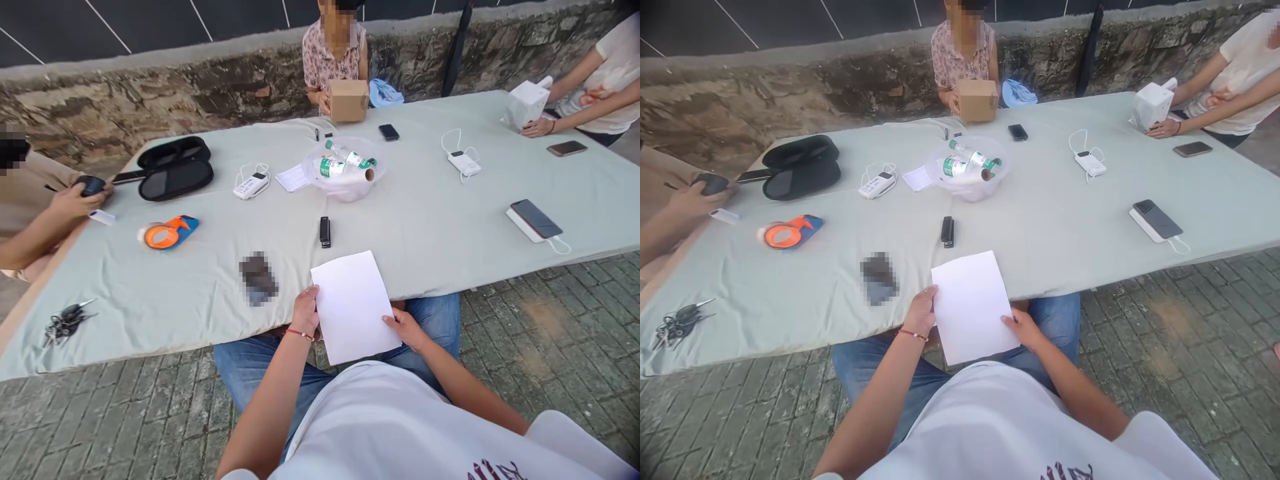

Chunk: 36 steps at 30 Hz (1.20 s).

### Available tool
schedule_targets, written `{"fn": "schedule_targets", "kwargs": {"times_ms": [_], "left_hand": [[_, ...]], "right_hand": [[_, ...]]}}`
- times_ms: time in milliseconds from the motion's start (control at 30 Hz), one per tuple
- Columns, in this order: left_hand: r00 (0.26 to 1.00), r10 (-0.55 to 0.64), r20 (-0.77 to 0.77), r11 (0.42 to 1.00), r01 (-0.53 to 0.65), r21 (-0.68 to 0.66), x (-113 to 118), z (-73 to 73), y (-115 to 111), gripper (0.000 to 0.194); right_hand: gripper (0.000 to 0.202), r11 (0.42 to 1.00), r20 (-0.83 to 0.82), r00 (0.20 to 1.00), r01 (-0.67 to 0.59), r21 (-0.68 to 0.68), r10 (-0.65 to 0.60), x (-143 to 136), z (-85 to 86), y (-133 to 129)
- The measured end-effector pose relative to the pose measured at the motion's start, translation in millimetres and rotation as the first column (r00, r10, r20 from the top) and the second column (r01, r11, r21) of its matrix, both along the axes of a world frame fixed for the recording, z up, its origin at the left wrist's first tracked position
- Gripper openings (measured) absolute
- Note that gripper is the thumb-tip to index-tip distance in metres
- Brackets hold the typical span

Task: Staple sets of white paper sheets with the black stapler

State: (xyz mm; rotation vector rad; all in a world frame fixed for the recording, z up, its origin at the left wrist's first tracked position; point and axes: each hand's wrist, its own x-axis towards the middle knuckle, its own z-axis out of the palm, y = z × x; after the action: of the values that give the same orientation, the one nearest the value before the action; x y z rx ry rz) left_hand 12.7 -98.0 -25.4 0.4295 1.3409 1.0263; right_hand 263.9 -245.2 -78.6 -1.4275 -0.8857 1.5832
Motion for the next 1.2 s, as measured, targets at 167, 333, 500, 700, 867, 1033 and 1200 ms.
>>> {"fn": "schedule_targets", "kwargs": {"times_ms": [167, 333, 500, 700, 867, 1033, 1200], "left_hand": [[0.931, -0.286, 0.225, 0.943, 0.315, -0.107, 16, 17.2, -16, 0.033], [0.882, -0.416, 0.223, 0.89, 0.445, -0.101, 18, 11.6, -50, 0.035], [0.962, -0.242, 0.131, 0.96, 0.256, -0.111, 20, 4.2, -68, 0.047], [0.95, -0.221, 0.221, 0.969, 0.24, -0.058, 19, 5.8, -68, 0.043], [0.965, -0.229, 0.126, 0.973, 0.228, 0.027, 18, 8.8, -66, 0.054], [0.983, -0.18, 0.049, 0.982, 0.176, 0.069, 18, 11.2, -66, 0.069], [0.978, -0.204, 0.042, 0.979, 0.202, 0.03, 15, 13.5, -63, 0.029]], "right_hand": [[0.044, 0.963, -0.126, 0.956, 0.253, -0.095, -0.264, 17, 17.0, -5], [0.04, 0.967, -0.1, 0.966, 0.225, -0.122, -0.237, 26, 25.2, -8], [0.032, 0.934, -0.086, 0.936, 0.328, -0.141, -0.341, 22, 25.2, -13], [0.035, 0.911, -0.08, 0.925, 0.348, -0.222, -0.372, 42, 29.9, -10], [0.035, 0.893, -0.082, 0.916, 0.358, -0.271, -0.392, 71, 36.5, -12], [0.035, 0.887, -0.148, 0.916, 0.306, -0.346, -0.374, 85, 47.0, -14], [0.035, 0.905, -0.157, 0.926, 0.281, -0.32, -0.343, 81, 54.1, -10]]}}
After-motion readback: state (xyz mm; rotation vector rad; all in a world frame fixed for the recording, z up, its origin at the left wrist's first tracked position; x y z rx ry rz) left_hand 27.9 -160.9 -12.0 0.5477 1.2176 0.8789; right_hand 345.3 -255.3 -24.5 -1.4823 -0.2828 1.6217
